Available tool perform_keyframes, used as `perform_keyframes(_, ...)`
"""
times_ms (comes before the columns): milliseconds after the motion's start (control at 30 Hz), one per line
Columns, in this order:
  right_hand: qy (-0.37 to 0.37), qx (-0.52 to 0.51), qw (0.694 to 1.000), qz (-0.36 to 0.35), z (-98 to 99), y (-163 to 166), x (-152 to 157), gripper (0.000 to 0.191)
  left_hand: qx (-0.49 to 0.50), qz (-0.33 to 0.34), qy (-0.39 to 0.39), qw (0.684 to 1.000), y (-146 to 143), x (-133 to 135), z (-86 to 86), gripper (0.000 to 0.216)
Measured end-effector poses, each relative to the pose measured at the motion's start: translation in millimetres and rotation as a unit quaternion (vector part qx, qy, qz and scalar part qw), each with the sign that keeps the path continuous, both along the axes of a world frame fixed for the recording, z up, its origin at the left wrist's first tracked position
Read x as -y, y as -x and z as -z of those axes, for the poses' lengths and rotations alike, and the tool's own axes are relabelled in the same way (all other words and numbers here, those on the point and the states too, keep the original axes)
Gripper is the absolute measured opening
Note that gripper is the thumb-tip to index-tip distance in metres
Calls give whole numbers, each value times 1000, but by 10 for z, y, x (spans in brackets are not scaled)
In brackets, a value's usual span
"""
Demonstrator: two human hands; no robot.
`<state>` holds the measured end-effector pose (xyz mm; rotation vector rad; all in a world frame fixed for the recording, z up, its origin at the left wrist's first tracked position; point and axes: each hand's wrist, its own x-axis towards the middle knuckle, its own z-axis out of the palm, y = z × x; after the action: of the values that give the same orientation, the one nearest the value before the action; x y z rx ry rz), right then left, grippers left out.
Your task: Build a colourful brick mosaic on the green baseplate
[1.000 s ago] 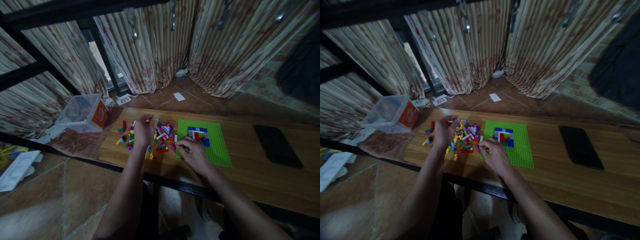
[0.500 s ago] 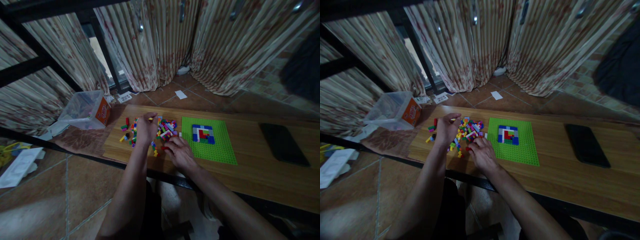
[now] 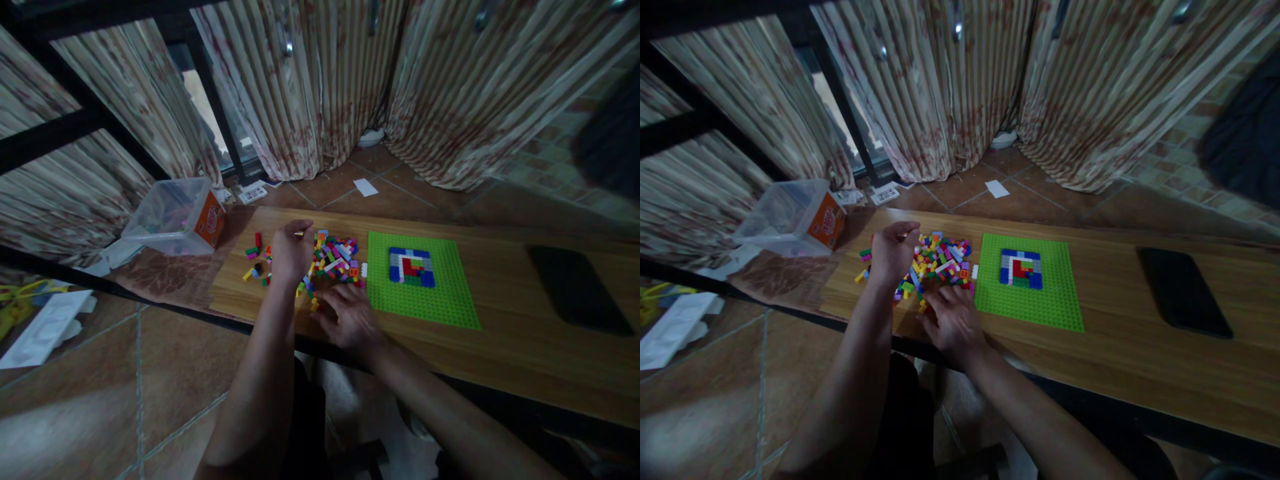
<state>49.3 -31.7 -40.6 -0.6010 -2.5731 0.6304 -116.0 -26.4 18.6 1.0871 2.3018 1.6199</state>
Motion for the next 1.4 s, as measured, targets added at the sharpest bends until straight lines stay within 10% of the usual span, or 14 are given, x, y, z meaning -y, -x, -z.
perform_keyframes(467, -12, 46, 997, 69, -30, 410, -34, 21, 1, 0, 9, 1000, -34, -29, 12, 23)
perform_keyframes(767, 133, -120, 978, 109, -195, 220, -230, 18, 24, 22, 24, 999, -78, -31, -22, 25)
perform_keyframes(1033, 185, -315, 908, 206, -409, -48, -562, 17, 294, 326, 41, 898, -356, -24, -51, 34)
perform_keyframes(1400, 583, -395, 693, 156, -415, -314, -582, 24, 341, 383, -8, 859, -592, -92, -28, 30)
